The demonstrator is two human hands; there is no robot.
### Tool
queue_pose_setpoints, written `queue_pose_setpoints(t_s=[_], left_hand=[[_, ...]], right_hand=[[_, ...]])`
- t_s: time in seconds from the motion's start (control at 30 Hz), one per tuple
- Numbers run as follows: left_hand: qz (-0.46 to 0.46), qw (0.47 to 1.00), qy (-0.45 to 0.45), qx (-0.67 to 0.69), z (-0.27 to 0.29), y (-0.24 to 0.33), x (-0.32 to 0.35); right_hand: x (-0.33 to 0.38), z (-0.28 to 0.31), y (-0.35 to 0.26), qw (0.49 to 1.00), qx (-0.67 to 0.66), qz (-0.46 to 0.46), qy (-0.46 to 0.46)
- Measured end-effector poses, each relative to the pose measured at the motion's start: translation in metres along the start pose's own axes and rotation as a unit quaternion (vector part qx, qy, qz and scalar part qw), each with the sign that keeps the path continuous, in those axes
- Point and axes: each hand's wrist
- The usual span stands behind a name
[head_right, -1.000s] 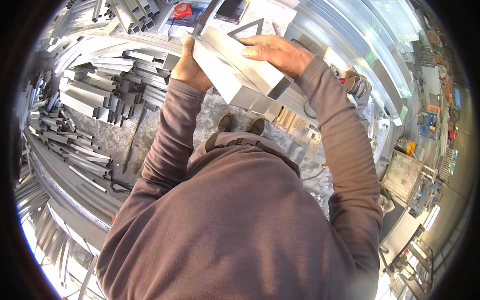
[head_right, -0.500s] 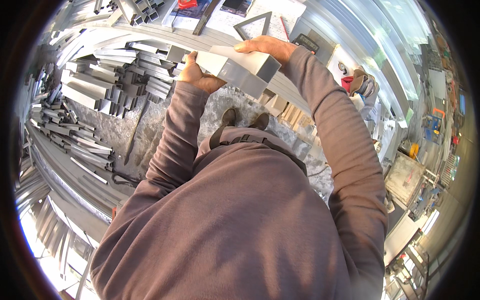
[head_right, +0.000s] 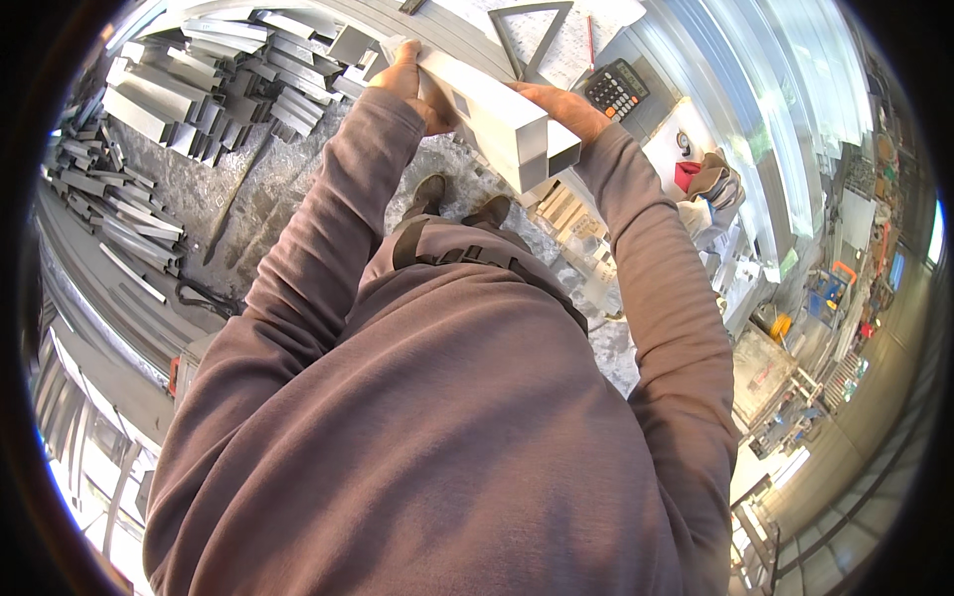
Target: The person picks up a hollow metal profile, inspects it, and places it into a cutting machine. They operate the machine to cut the profile, remove the cut piece, and repeat the process with another profile. The cut pieces are placed on a nearby table.
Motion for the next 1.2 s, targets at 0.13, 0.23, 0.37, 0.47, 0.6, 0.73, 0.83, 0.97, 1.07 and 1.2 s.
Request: queue_pose_setpoints(t_s=[0.13, 0.23, 0.37, 0.47, 0.6, 0.73, 0.83, 0.97, 1.07, 1.2], left_hand=[[-0.101, 0.994, 0.031, -0.024, -0.002, -0.008, -0.008], [-0.120, 0.988, 0.034, -0.086, -0.003, -0.015, -0.013], [-0.208, 0.958, 0.075, -0.180, -0.012, -0.023, -0.025], [-0.246, 0.938, 0.087, -0.228, -0.019, -0.031, -0.030], [-0.245, 0.923, 0.091, -0.283, -0.024, -0.048, -0.022], [-0.228, 0.912, 0.083, -0.331, -0.030, -0.057, -0.011], [-0.190, 0.916, 0.084, -0.342, -0.035, -0.069, -0.011], [-0.201, 0.915, 0.045, -0.348, -0.042, -0.084, -0.025], [-0.202, 0.915, -0.024, -0.349, -0.046, -0.091, -0.038], [-0.176, 0.935, -0.068, -0.300, -0.055, -0.107, -0.040]], right_hand=[[-0.001, 0.016, 0.022, 0.998, 0.061, 0.013, 0.030], [-0.002, 0.039, 0.044, 0.955, 0.283, 0.083, 0.024], [0.007, 0.048, 0.080, 0.968, 0.235, 0.034, 0.084], [0.014, 0.042, 0.092, 0.980, 0.177, 0.077, 0.056], [0.033, 0.018, 0.097, 0.979, -0.103, -0.061, 0.166], [0.050, -0.004, 0.107, 0.969, -0.173, -0.019, 0.175], [0.058, -0.009, 0.114, 0.962, -0.212, -0.015, 0.169], [0.059, -0.011, 0.111, 0.957, -0.194, -0.067, 0.203], [0.071, -0.021, 0.109, 0.968, -0.186, 0.023, 0.168], [0.074, -0.026, 0.108, 0.961, -0.194, 0.071, 0.181]])
Point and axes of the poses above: each hand's wrist, its own x-axis away from the middle knuckle, its own z-axis out of the back of the hand, y = z × x, and after that the axes turned 3 degrees about y, right-handed
